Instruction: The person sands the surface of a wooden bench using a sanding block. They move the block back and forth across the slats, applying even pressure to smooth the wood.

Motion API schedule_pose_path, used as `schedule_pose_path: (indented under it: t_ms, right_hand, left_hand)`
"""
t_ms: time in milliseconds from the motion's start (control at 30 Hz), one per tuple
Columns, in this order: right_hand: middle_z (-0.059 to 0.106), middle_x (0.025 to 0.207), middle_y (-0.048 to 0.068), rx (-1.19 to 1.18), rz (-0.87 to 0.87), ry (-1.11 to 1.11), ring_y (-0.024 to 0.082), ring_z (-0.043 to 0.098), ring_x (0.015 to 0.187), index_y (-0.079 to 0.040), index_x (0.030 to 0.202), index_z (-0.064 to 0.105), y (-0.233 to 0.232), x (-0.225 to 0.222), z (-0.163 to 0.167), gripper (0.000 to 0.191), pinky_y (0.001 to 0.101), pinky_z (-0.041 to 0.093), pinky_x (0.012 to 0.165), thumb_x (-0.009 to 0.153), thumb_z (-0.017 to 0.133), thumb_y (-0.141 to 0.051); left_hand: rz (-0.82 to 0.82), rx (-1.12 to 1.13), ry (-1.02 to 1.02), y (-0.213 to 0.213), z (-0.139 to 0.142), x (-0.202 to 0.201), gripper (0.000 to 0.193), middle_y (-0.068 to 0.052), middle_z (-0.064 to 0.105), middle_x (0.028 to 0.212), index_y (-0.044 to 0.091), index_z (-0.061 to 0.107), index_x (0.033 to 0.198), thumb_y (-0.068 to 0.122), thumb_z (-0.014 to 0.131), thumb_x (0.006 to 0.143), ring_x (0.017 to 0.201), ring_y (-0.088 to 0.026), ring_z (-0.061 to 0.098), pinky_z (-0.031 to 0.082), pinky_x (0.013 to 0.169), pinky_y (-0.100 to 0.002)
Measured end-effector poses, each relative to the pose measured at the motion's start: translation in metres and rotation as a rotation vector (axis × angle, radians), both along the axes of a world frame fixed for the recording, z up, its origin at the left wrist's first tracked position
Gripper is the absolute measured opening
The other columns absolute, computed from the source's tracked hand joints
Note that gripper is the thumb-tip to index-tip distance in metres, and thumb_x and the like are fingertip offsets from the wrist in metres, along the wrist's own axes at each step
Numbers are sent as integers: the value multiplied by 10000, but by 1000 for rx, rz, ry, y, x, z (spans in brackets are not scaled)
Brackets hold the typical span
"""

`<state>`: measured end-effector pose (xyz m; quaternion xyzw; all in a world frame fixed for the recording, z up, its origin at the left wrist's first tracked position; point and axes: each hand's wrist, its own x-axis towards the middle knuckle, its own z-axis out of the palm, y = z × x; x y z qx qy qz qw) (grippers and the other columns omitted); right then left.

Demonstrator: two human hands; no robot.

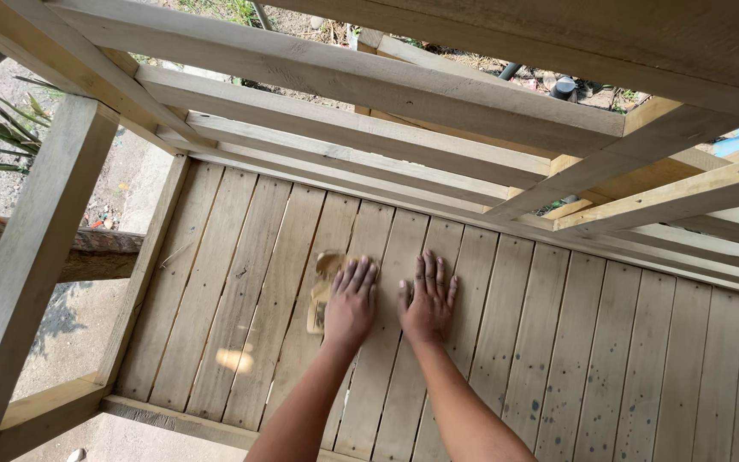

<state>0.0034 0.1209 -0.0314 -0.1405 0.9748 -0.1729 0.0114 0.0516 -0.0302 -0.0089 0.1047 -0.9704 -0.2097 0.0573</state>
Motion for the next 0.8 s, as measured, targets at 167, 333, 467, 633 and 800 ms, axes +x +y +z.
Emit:
schedule_pose_path:
  t_ms: [167, 333, 467, 633, 800]
  right_hand:
    - [254, 1704, 52, 61, 54, 68, 273, 195, 1579, -122, 1614, 296, 1, -6, 5, 683, 541, 71, 1269, 1022, 466, -417]
    - [103, 1719, 89, 133, 217, -48, 295, 61, 1584, -84, 1632, 143, 16, -4, 18, 771, 560, 17, 1248, 1031, 430, -475]
    - [-18, 1725, 63, 186, 235, -252, 277, -39, 1582, -99, 1632, 38, 28, 30, 30, 804, 556, -25, 1246, 1037, 416, -485]
    - [-63, 1728, 56, 361, 233, -452, 272, -69, 1589, -170, 1642, 25, 34, 99, 46, 823, 560, -26, 1258, 1023, 441, -517]
    - [-30, 1756, 16, 154, 285, -534, 247, -26, 1615, -228, 1646, 103, 62, 156, 47, 813, 515, 48, 1277, 997, 489, -528]
  left_hand:
    - [-68, 7, -107, 12, 16, 126, 437, -61, 518, 1536, 160, 606, 1429, 264, 510, 1016, 1425, -256, 473, 354, 1165, -469]
    - [-80, -6, -54, -21, 18, -17, 445, -62, 510, 1562, 151, 597, 1432, 303, 439, 1045, 1449, -274, 459, 320, 1199, -464]
    - [-124, -11, -130, -26, 38, -76, 470, -86, 470, 1575, 127, 559, 1456, 293, 411, 1042, 1460, -297, 417, 297, 1198, -468]
    - [-430, 47, -98, -14, 34, 105, 491, -157, 454, 1589, 83, 530, 1491, 248, 448, 1036, 1467, -356, 412, 282, 1199, -517]
    - [-600, 57, -267, -38, 22, 204, 458, -26, 466, 1604, 186, 549, 1484, 306, 445, 1054, 1490, -217, 402, 277, 1223, -479]
